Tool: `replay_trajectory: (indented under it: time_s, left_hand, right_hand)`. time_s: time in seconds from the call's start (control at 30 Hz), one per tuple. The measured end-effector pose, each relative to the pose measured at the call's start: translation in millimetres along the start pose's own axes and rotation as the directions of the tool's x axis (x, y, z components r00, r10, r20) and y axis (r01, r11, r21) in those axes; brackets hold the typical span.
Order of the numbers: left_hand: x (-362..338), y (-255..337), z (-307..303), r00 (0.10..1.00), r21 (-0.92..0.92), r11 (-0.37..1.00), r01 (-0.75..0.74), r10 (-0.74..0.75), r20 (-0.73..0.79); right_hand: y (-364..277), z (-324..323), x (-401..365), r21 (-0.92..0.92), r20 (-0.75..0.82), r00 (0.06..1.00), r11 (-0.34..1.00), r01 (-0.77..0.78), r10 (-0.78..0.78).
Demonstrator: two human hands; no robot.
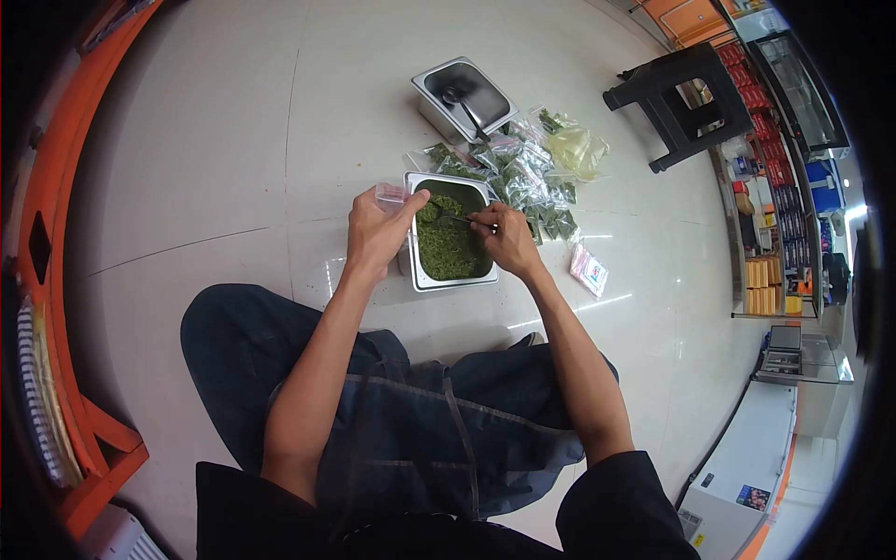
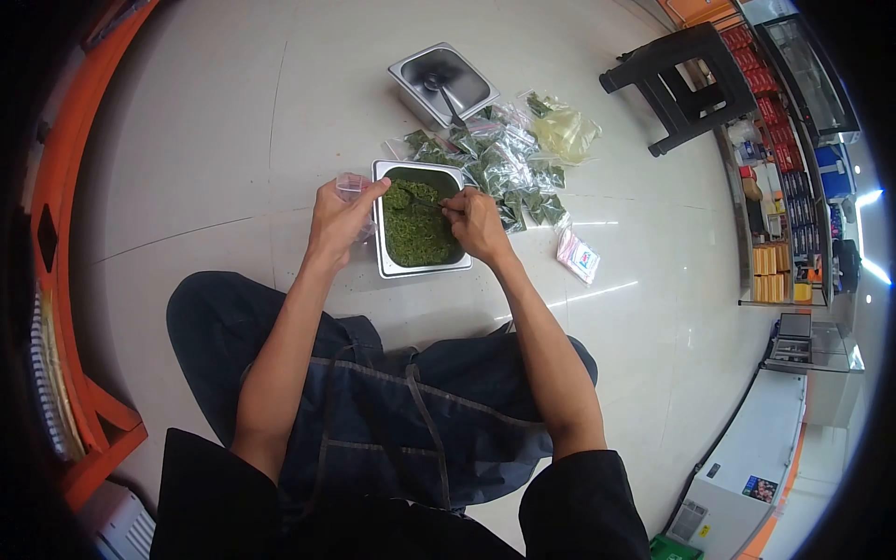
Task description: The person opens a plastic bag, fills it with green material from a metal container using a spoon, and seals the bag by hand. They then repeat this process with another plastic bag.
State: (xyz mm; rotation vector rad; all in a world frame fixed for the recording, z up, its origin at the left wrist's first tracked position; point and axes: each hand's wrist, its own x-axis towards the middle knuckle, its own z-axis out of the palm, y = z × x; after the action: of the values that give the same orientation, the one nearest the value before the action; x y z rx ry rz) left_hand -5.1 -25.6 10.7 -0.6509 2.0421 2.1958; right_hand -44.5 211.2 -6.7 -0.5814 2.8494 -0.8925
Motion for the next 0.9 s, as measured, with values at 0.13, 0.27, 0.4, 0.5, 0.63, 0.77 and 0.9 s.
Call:
replay_trajectory:
  time_s: [0.13,0.27,0.4,0.5,0.63,0.77,0.9]
  left_hand:
    - [2,-1,0,1.000,0.003,1.000,-0.009,0.009,-0.008]
    - [2,-2,-1,0.998,-0.006,1.000,-0.009,0.009,-0.063]
    - [5,-6,-1,0.996,0.003,1.000,0.006,-0.006,-0.088]
    - [9,-11,0,0.994,0.000,1.000,0.004,-0.004,-0.114]
    - [8,-9,-2,0.995,0.007,1.000,0.014,-0.013,-0.099]
    - [7,-8,-3,0.994,0.032,0.998,0.046,-0.042,-0.101]
    - [9,-12,-2,0.993,0.043,0.999,0.033,-0.028,-0.114]
  right_hand:
    - [2,-11,3,0.036,0.051,0.999,0.999,-0.007,0.005]
    - [14,-30,4,0.085,0.046,0.999,0.996,-0.025,0.021]
    - [20,-38,3,0.061,0.084,0.989,0.990,-0.129,0.124]
    - [29,-36,2,0.101,0.109,0.985,0.984,-0.144,0.132]
    - [39,-31,0,0.182,0.122,0.985,0.972,-0.145,0.124]
    - [48,-25,-2,0.323,0.191,0.934,0.880,-0.349,0.300]
    - [55,-23,-2,0.380,0.218,0.917,0.836,-0.396,0.335]
